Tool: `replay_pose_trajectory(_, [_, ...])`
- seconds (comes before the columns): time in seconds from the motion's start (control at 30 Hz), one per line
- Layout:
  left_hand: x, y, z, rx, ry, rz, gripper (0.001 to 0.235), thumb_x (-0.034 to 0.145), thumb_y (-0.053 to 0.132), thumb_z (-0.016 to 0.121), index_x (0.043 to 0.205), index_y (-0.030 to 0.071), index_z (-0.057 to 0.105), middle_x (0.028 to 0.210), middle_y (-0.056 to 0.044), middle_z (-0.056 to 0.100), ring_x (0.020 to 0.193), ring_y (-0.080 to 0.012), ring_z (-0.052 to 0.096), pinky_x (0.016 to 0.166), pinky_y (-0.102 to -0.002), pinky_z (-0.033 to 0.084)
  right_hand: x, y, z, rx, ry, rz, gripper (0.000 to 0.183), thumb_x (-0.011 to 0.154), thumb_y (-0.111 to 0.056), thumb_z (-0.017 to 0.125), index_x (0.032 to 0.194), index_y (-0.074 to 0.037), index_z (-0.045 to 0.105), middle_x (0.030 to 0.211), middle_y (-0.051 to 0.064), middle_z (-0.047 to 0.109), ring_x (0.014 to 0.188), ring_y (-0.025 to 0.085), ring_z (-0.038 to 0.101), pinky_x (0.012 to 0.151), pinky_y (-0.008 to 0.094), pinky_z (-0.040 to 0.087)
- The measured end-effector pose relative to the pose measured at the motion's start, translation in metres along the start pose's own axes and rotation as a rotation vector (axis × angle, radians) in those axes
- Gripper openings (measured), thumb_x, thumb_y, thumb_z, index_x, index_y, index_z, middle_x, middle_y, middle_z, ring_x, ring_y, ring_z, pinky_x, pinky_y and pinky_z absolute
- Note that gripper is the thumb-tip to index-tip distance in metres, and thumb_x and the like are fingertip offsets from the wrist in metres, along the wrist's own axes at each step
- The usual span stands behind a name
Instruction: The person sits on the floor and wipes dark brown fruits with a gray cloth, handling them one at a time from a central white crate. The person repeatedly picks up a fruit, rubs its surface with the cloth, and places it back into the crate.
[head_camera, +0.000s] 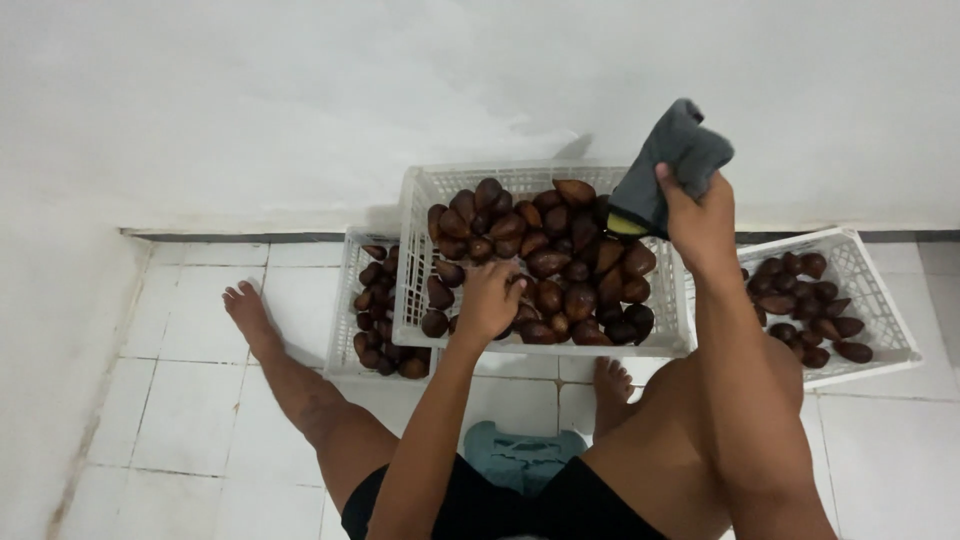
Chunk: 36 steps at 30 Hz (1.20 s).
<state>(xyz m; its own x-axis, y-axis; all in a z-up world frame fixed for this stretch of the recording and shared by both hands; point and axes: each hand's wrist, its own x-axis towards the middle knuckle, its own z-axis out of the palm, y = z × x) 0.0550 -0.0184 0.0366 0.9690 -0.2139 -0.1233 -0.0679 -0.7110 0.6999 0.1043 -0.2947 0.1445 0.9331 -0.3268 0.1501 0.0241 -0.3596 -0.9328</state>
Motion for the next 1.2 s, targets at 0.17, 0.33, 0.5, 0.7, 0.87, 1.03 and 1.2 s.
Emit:
replay_pose_trajectory(0.17, [0.009, -0.020, 0.024, 0.342, -0.164, -0.068, 0.049, 0.096, 0.023, 0.062, 0.140, 0.004, 0.054, 0.138, -0.026, 0.052, 0.130, -0.0460, 0.047, 0.113, -0.062, 0.032, -0.002, -0.018, 0.002, 0.065, 0.007, -0.019, 0.034, 0.110, -0.026, 0.066, 0.134, -0.002, 0.063, 0.117, 0.022, 0.069, 0.113, 0.037, 0.064, 0.094, 0.056, 0.047])
replay_pose_trajectory(0.33, [0.010, -0.026, 0.031, 0.432, -0.194, -0.162, 0.069, 0.087, 0.031, 0.074, 0.141, -0.004, 0.049, 0.142, -0.033, 0.047, 0.134, -0.0496, 0.044, 0.115, -0.060, 0.031, -0.003, -0.018, 0.004, 0.107, -0.011, -0.041, 0.034, 0.112, -0.022, 0.063, 0.138, 0.000, 0.060, 0.123, 0.023, 0.066, 0.117, 0.036, 0.061, 0.096, 0.057, 0.047])
replay_pose_trajectory(0.5, [0.006, -0.021, 0.020, 0.287, -0.183, -0.162, 0.066, 0.088, 0.021, 0.073, 0.141, -0.007, 0.047, 0.140, -0.036, 0.047, 0.133, -0.0498, 0.045, 0.114, -0.057, 0.036, -0.006, -0.018, 0.006, 0.087, -0.020, -0.026, 0.035, 0.110, -0.027, 0.068, 0.133, -0.002, 0.063, 0.118, 0.020, 0.069, 0.114, 0.033, 0.064, 0.094, 0.053, 0.048])
replay_pose_trajectory(0.7, [0.009, -0.047, 0.037, -0.070, -0.052, -0.086, 0.073, 0.093, 0.006, 0.062, 0.156, -0.005, 0.028, 0.156, -0.031, 0.036, 0.144, -0.0449, 0.036, 0.124, -0.055, 0.022, -0.010, -0.019, 0.001, 0.096, 0.002, -0.042, 0.037, 0.111, -0.027, 0.067, 0.135, 0.001, 0.061, 0.119, 0.024, 0.068, 0.115, 0.039, 0.064, 0.093, 0.058, 0.047])
replay_pose_trajectory(0.87, [-0.010, -0.001, -0.001, -0.835, 0.012, -0.198, 0.058, 0.091, 0.006, 0.063, 0.148, 0.009, 0.050, 0.153, -0.019, 0.046, 0.140, -0.0363, 0.044, 0.115, -0.050, 0.041, -0.016, -0.017, 0.006, 0.010, -0.067, 0.011, 0.042, 0.106, -0.029, 0.068, 0.141, -0.011, 0.056, 0.124, 0.022, 0.067, 0.120, 0.042, 0.061, 0.097, 0.057, 0.047])
replay_pose_trajectory(1.03, [-0.021, 0.022, -0.005, -1.409, 0.045, -0.091, 0.057, 0.098, -0.006, 0.050, 0.153, 0.007, 0.048, 0.160, -0.022, 0.038, 0.140, -0.0312, 0.041, 0.116, -0.044, 0.041, -0.056, -0.080, 0.016, -0.146, -0.207, -0.074, 0.052, 0.101, -0.012, 0.059, 0.149, -0.003, 0.039, 0.126, 0.044, 0.058, 0.121, 0.064, 0.052, 0.100, 0.072, 0.040])
replay_pose_trajectory(1.2, [-0.012, -0.009, 0.032, -1.461, 0.110, -0.049, 0.066, 0.092, -0.006, 0.071, 0.153, 0.005, 0.046, 0.137, -0.018, 0.056, 0.125, -0.0286, 0.056, 0.109, -0.044, 0.049, -0.061, -0.060, 0.027, -0.316, -0.347, -0.250, 0.076, 0.083, 0.009, 0.054, 0.155, -0.009, 0.038, 0.127, 0.040, 0.060, 0.117, 0.062, 0.054, 0.096, 0.069, 0.044])
